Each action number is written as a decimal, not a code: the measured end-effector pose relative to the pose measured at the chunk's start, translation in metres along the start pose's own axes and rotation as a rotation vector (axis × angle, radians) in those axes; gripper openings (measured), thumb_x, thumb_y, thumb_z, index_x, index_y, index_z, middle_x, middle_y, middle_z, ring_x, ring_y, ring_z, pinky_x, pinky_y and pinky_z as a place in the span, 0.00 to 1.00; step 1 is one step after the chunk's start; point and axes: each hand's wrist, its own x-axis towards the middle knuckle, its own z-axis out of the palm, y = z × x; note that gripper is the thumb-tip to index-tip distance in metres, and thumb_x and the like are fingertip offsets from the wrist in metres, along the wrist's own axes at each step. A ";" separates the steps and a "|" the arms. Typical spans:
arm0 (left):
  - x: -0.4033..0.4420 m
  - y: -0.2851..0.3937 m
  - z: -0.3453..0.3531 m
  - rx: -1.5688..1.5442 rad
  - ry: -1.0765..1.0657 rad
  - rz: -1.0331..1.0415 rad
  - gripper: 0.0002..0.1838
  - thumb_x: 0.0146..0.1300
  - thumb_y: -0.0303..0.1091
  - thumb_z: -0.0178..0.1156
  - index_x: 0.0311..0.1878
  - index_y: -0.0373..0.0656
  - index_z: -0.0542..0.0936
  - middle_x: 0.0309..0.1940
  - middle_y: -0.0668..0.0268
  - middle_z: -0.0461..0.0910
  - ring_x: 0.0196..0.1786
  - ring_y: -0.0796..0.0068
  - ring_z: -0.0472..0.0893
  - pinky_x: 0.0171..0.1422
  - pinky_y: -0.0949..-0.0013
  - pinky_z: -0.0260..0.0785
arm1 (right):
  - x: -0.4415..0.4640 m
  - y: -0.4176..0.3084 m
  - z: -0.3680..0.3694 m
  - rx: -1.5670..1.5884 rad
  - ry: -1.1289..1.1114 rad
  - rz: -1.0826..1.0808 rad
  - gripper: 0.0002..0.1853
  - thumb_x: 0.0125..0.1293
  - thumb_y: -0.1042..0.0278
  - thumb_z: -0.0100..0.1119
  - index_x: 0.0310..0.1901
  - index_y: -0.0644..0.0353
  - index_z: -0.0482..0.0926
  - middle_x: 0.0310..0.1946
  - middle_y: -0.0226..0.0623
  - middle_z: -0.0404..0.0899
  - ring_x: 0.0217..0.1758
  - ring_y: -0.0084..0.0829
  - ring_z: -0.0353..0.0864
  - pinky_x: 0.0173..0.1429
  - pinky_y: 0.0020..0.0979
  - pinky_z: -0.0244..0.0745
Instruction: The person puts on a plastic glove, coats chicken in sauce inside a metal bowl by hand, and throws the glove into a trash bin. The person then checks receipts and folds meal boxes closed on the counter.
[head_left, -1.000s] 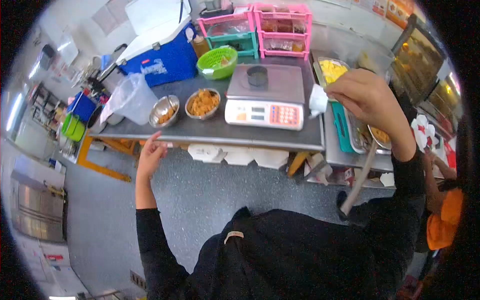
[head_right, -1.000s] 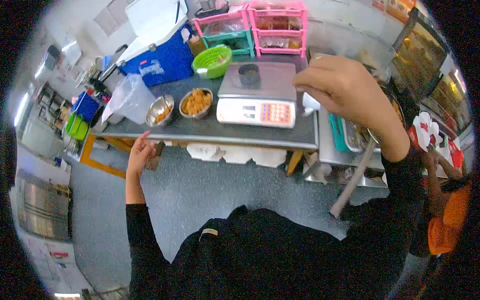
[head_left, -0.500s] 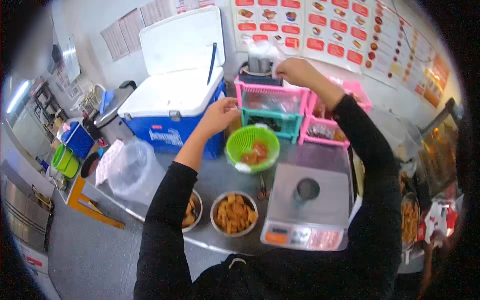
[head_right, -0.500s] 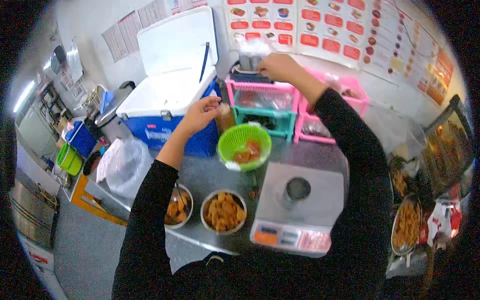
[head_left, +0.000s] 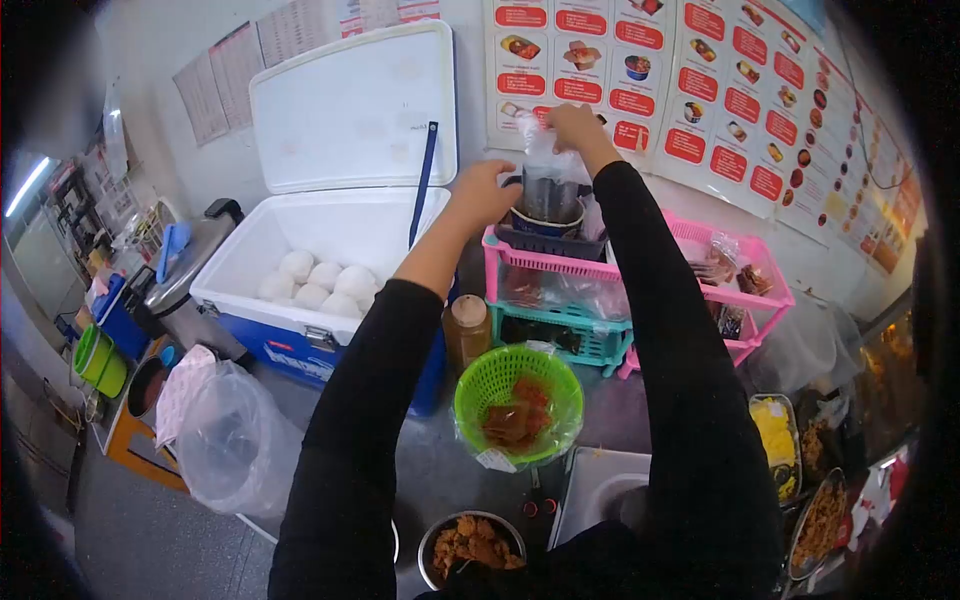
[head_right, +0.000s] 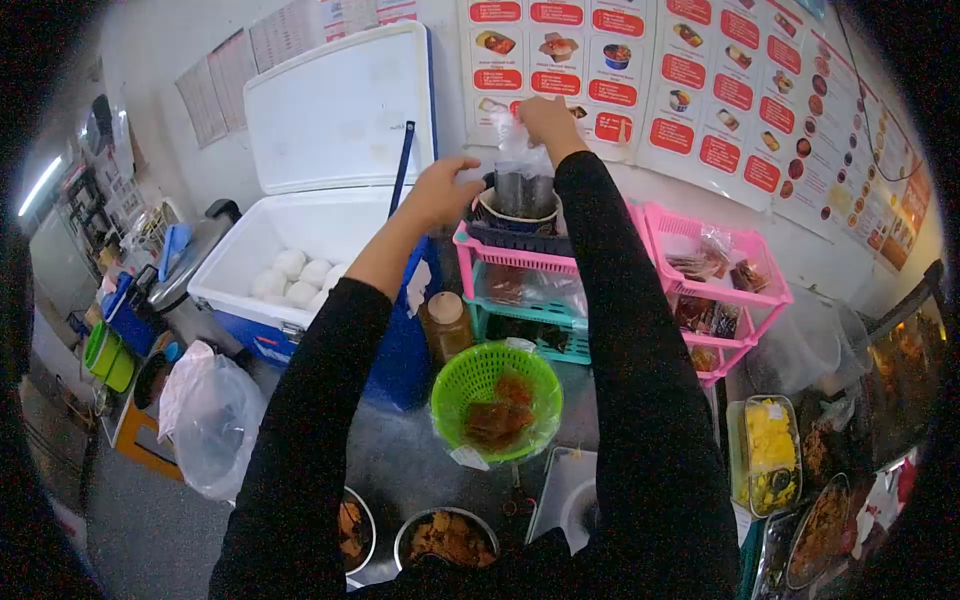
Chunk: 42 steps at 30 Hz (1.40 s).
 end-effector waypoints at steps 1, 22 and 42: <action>0.009 -0.005 0.006 -0.005 0.008 0.006 0.22 0.49 0.39 0.58 0.47 0.39 0.74 0.44 0.52 0.74 0.49 0.58 0.73 0.54 0.65 0.64 | 0.007 0.008 0.009 0.043 0.008 -0.044 0.18 0.39 0.61 0.66 0.35 0.55 0.77 0.36 0.37 0.77 0.44 0.38 0.74 0.46 0.39 0.67; 0.099 -0.026 0.074 -0.323 0.161 -0.129 0.26 0.45 0.40 0.63 0.45 0.36 0.70 0.40 0.51 0.75 0.46 0.57 0.75 0.49 0.64 0.66 | -0.016 0.009 -0.032 0.343 0.356 -0.186 0.06 0.48 0.66 0.58 0.29 0.55 0.77 0.27 0.33 0.79 0.32 0.33 0.78 0.37 0.32 0.70; 0.103 -0.031 0.072 0.351 -0.154 -0.063 0.16 0.50 0.42 0.55 0.34 0.39 0.79 0.35 0.54 0.78 0.39 0.56 0.77 0.45 0.60 0.68 | -0.027 0.049 -0.052 0.399 0.897 0.083 0.05 0.56 0.64 0.52 0.30 0.55 0.73 0.24 0.35 0.76 0.29 0.36 0.73 0.34 0.34 0.66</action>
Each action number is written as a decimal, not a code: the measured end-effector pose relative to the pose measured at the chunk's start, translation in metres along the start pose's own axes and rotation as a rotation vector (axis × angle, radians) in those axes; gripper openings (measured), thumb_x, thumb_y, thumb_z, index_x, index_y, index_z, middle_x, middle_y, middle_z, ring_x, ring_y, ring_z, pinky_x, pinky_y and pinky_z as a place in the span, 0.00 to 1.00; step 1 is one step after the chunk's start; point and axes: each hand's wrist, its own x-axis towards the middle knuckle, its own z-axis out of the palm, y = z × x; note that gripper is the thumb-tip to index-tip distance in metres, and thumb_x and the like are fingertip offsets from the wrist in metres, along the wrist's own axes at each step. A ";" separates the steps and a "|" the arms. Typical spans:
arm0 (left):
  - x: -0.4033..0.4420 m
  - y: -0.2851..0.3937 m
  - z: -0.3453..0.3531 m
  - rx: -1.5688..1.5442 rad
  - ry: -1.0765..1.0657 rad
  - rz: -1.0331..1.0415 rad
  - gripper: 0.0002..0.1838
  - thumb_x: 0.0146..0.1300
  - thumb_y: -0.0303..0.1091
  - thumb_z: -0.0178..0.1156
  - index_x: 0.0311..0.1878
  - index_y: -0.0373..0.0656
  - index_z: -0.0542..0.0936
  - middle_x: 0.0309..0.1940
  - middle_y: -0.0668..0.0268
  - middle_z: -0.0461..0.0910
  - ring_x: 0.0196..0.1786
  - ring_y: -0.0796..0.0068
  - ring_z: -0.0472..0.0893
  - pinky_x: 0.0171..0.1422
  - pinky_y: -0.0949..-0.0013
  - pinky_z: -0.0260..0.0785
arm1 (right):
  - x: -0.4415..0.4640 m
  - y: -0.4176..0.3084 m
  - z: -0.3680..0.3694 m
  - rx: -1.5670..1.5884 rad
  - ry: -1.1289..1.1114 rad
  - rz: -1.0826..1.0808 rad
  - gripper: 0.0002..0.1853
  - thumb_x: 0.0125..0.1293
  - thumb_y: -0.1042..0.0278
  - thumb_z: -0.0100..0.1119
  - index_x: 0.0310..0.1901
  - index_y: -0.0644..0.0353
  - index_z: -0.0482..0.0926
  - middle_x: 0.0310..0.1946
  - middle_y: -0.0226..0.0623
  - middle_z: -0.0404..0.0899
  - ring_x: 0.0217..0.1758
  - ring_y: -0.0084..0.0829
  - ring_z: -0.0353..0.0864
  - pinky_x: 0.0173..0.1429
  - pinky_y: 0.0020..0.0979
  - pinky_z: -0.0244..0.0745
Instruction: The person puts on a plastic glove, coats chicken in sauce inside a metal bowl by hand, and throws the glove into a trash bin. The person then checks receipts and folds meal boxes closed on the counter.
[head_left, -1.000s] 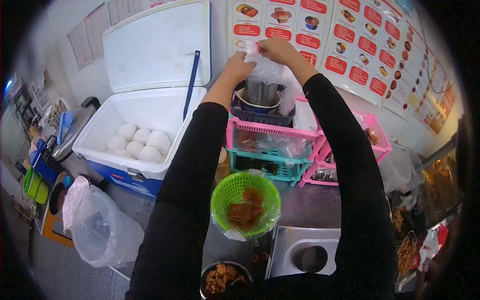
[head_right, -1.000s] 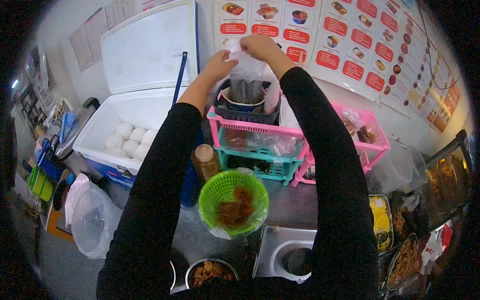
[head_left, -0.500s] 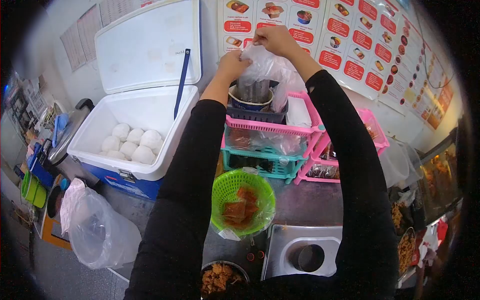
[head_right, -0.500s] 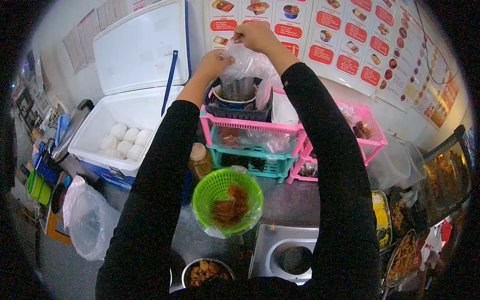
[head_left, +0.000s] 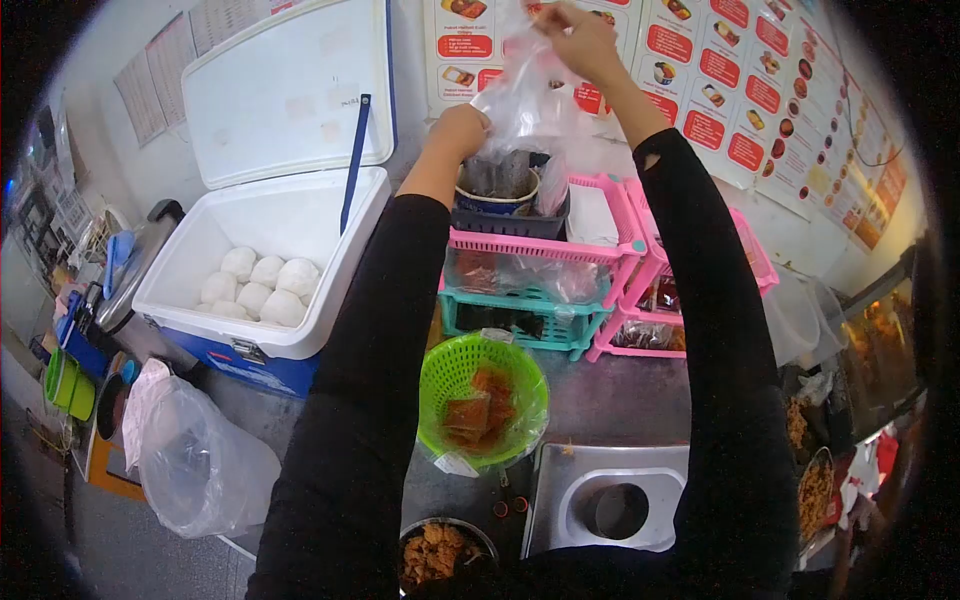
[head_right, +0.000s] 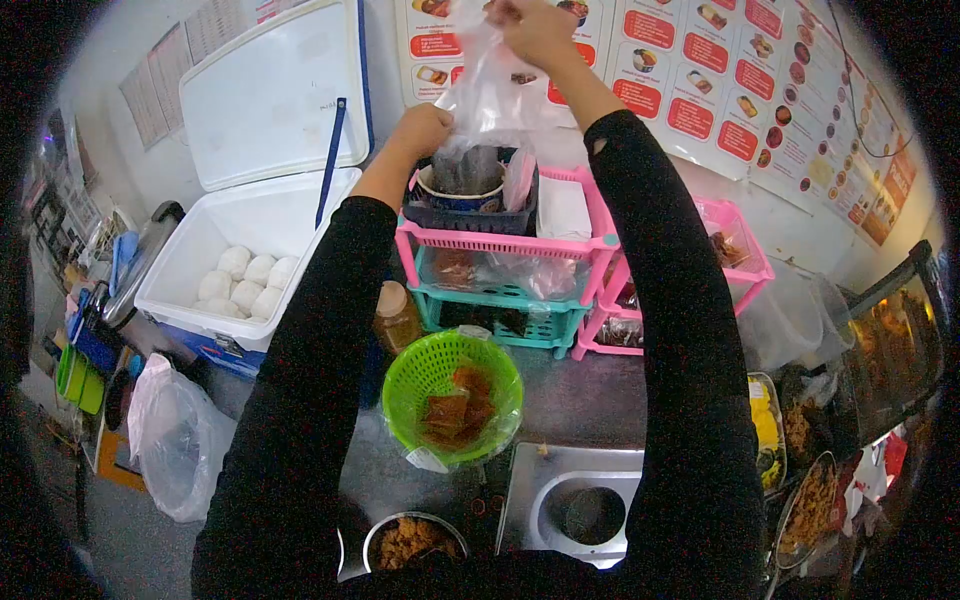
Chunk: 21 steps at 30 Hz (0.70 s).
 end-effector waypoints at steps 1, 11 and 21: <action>0.004 0.001 0.002 0.027 -0.015 -0.017 0.15 0.51 0.40 0.54 0.35 0.39 0.79 0.37 0.54 0.78 0.40 0.56 0.77 0.46 0.60 0.68 | 0.007 -0.003 -0.008 0.022 0.088 0.081 0.07 0.56 0.65 0.50 0.29 0.59 0.72 0.24 0.39 0.75 0.31 0.41 0.73 0.35 0.35 0.66; -0.063 0.044 -0.073 -1.298 0.314 0.003 0.30 0.54 0.50 0.50 0.58 0.45 0.65 0.57 0.56 0.63 0.58 0.62 0.65 0.59 0.60 0.57 | -0.006 -0.026 -0.123 0.610 0.287 0.505 0.07 0.59 0.66 0.53 0.38 0.56 0.71 0.23 0.28 0.73 0.24 0.20 0.69 0.31 0.23 0.65; -0.262 0.106 -0.101 -1.323 -0.436 0.268 0.17 0.54 0.35 0.61 0.46 0.39 0.74 0.36 0.68 0.77 0.39 0.80 0.75 0.45 0.77 0.66 | -0.131 -0.223 -0.210 0.894 -0.011 0.732 0.09 0.61 0.69 0.53 0.40 0.60 0.67 0.21 0.25 0.72 0.22 0.12 0.66 0.27 0.14 0.61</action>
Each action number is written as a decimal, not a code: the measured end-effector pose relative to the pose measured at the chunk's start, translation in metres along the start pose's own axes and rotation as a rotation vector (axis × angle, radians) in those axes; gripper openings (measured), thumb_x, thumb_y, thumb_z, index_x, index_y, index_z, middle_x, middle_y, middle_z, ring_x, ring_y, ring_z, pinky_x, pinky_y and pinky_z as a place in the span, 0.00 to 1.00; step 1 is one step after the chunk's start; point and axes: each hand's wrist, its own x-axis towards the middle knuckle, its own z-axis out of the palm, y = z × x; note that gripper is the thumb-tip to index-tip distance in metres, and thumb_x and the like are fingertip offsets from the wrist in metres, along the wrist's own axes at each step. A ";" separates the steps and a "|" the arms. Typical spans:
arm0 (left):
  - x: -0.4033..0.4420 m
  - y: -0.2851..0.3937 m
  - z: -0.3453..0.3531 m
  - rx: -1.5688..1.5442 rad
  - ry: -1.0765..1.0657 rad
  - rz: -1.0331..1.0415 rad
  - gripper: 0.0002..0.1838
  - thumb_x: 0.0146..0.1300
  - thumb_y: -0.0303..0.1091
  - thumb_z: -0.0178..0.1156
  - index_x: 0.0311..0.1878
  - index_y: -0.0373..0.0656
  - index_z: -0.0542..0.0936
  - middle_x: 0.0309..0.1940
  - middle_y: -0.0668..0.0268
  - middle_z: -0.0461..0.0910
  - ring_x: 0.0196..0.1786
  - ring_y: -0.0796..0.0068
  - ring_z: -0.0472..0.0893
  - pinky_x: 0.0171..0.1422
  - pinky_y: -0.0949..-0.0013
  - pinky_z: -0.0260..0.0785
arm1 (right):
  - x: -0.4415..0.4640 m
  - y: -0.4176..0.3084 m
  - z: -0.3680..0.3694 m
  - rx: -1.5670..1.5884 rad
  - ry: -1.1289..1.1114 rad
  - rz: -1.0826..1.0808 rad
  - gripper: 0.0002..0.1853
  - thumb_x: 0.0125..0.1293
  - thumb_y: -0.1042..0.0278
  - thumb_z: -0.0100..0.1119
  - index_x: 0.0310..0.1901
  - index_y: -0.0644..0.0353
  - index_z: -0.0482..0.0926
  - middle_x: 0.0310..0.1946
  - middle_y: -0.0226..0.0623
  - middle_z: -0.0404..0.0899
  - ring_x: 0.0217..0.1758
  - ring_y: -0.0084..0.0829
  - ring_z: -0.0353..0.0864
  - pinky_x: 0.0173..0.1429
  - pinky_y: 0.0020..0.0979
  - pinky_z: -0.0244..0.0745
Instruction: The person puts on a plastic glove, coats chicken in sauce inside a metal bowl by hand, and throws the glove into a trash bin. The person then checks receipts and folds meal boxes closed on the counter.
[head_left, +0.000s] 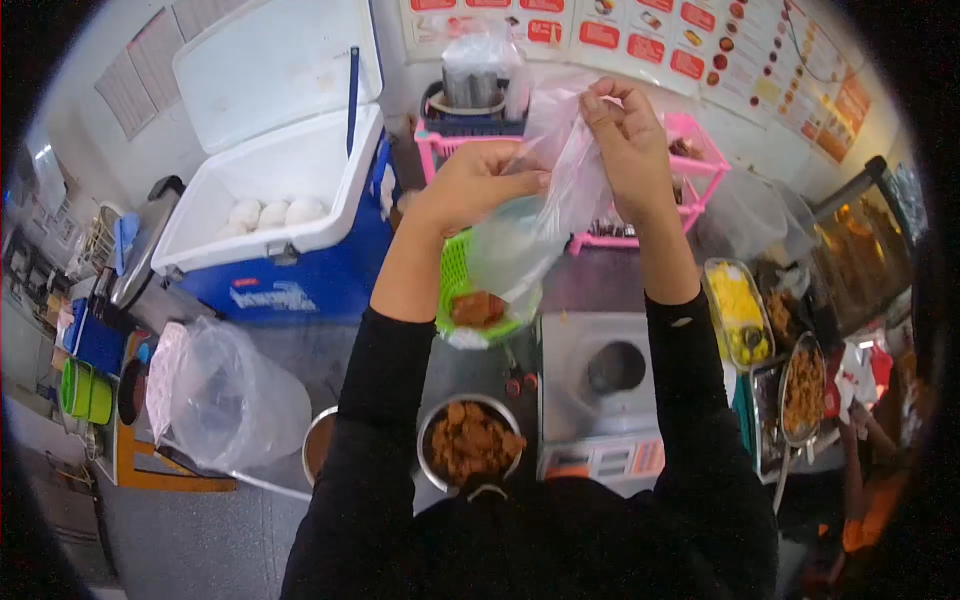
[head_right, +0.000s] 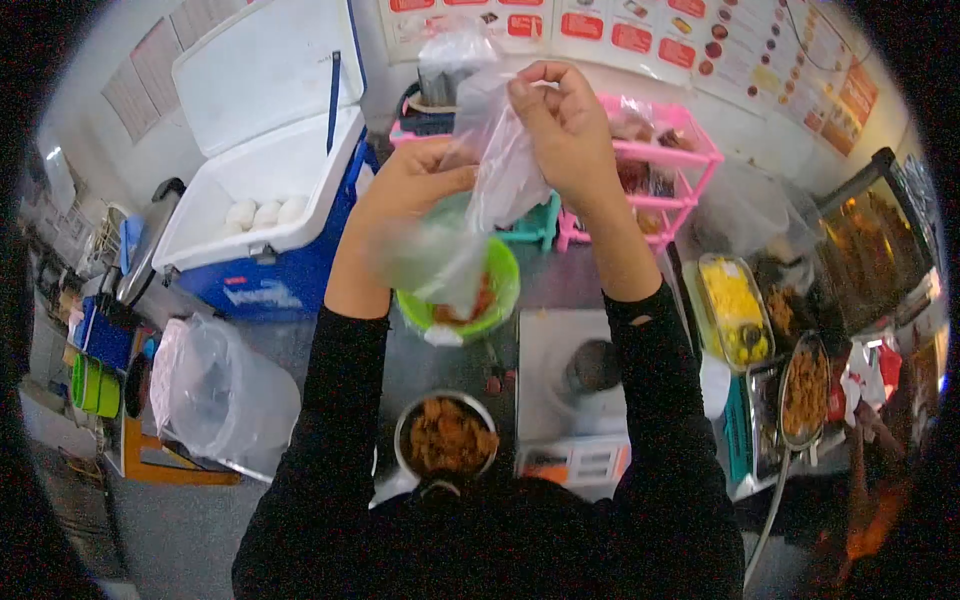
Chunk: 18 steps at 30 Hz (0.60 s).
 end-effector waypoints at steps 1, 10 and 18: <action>-0.018 -0.001 0.006 0.007 0.036 -0.018 0.14 0.54 0.34 0.61 0.42 0.38 0.76 0.32 0.69 0.78 0.36 0.81 0.75 0.43 0.78 0.66 | -0.015 -0.006 -0.001 -0.007 -0.049 0.032 0.11 0.59 0.70 0.55 0.42 0.62 0.67 0.23 0.25 0.73 0.24 0.13 0.68 0.29 0.14 0.61; -0.182 -0.020 0.029 -0.377 0.228 -0.198 0.13 0.55 0.30 0.58 0.44 0.40 0.71 0.35 0.63 0.77 0.39 0.71 0.78 0.46 0.69 0.72 | -0.117 -0.045 0.014 -0.211 -0.151 0.151 0.12 0.54 0.79 0.58 0.40 0.60 0.71 0.32 0.28 0.74 0.35 0.17 0.73 0.39 0.18 0.69; -0.255 -0.024 0.050 -0.560 0.361 -0.391 0.10 0.56 0.29 0.57 0.40 0.37 0.74 0.34 0.61 0.77 0.36 0.71 0.78 0.43 0.70 0.73 | -0.184 -0.025 0.033 -0.075 -0.101 0.233 0.10 0.55 0.78 0.57 0.40 0.62 0.71 0.31 0.27 0.74 0.33 0.16 0.72 0.38 0.18 0.69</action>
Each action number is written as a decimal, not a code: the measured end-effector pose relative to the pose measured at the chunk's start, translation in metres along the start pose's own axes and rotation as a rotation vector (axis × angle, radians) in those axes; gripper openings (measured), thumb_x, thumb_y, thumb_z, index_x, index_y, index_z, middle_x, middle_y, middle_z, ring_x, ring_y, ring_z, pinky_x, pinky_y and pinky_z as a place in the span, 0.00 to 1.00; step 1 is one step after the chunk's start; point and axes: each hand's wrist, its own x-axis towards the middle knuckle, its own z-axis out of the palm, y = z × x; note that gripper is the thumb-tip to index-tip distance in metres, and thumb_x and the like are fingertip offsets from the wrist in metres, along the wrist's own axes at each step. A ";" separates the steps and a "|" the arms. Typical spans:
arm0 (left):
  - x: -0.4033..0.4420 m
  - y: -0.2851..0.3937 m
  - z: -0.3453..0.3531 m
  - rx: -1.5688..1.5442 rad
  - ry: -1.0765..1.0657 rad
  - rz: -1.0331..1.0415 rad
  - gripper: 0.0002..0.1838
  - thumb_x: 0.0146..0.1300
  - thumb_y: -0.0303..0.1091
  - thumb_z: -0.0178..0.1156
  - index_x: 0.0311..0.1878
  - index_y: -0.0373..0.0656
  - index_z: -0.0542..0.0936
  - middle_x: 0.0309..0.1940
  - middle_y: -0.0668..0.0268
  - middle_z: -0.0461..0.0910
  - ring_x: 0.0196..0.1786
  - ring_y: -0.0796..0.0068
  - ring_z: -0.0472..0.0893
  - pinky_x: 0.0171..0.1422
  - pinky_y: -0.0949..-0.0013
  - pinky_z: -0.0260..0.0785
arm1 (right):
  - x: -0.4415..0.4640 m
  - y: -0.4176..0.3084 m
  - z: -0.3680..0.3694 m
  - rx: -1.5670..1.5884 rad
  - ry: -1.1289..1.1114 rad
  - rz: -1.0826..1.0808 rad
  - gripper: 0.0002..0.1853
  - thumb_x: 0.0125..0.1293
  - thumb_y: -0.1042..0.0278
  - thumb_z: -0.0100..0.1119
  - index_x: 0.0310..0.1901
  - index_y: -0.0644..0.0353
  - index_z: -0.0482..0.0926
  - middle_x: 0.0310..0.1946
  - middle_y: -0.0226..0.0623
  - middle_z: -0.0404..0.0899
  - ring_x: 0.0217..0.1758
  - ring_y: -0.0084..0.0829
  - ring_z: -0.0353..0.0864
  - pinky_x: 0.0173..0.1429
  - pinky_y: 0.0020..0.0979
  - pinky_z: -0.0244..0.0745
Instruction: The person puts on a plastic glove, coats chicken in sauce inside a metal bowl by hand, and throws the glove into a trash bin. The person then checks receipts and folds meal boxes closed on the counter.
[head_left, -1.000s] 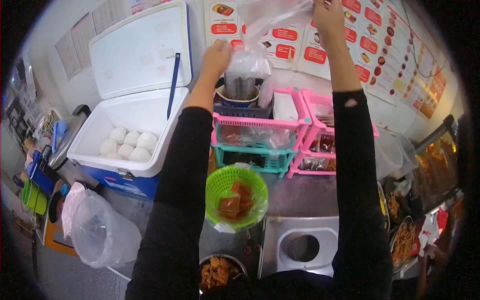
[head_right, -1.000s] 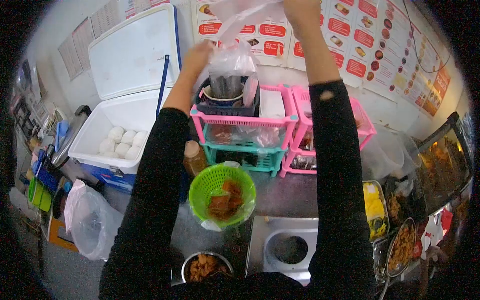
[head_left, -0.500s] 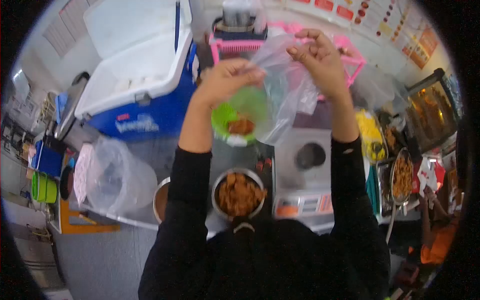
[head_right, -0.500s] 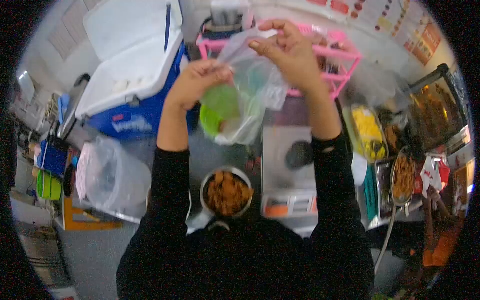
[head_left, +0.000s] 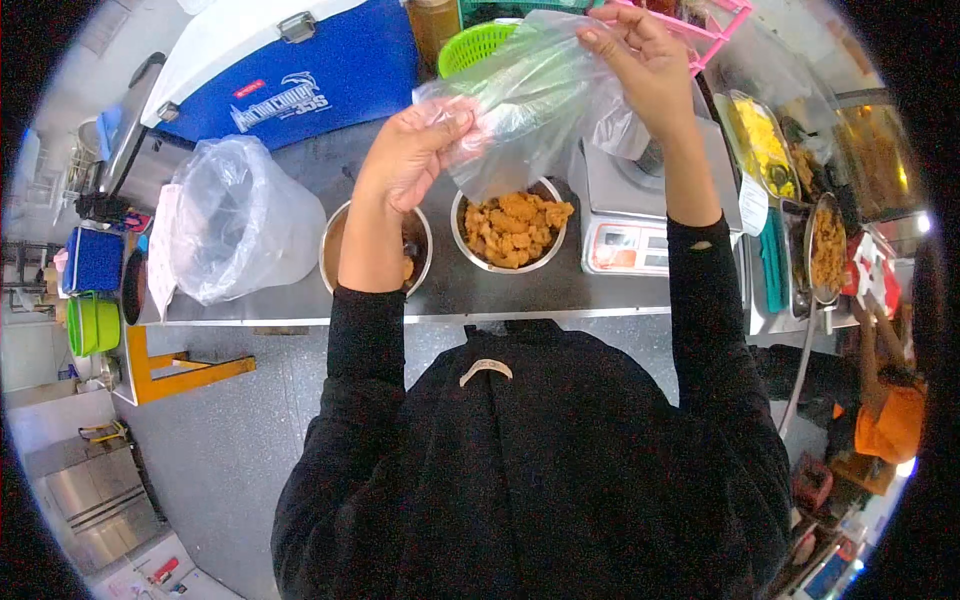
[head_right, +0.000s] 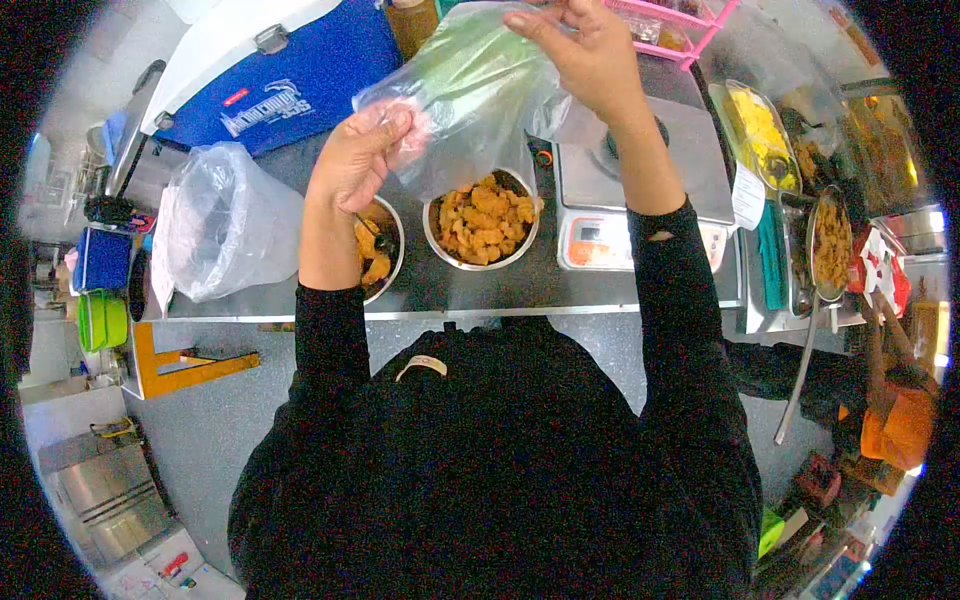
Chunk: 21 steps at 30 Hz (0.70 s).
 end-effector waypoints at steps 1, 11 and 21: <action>-0.004 -0.002 -0.003 0.025 0.036 -0.011 0.10 0.56 0.29 0.57 0.40 0.37 0.74 0.34 0.61 0.77 0.36 0.71 0.78 0.43 0.70 0.73 | -0.004 0.000 0.001 -0.003 -0.010 0.034 0.10 0.55 0.77 0.57 0.40 0.62 0.71 0.30 0.27 0.74 0.33 0.16 0.73 0.38 0.17 0.69; -0.053 0.031 -0.022 0.127 0.093 0.068 0.09 0.55 0.29 0.58 0.38 0.36 0.76 0.33 0.63 0.78 0.35 0.77 0.77 0.39 0.78 0.70 | 0.003 0.009 0.027 -0.055 -0.112 0.044 0.09 0.55 0.76 0.57 0.38 0.63 0.72 0.30 0.29 0.76 0.34 0.18 0.74 0.38 0.19 0.69; -0.052 0.022 -0.022 0.248 0.544 0.258 0.09 0.48 0.28 0.65 0.22 0.39 0.73 0.25 0.65 0.77 0.23 0.84 0.71 0.25 0.81 0.63 | -0.011 0.004 0.071 -0.909 0.058 -0.529 0.13 0.53 0.70 0.60 0.41 0.58 0.73 0.35 0.32 0.76 0.37 0.25 0.75 0.41 0.23 0.69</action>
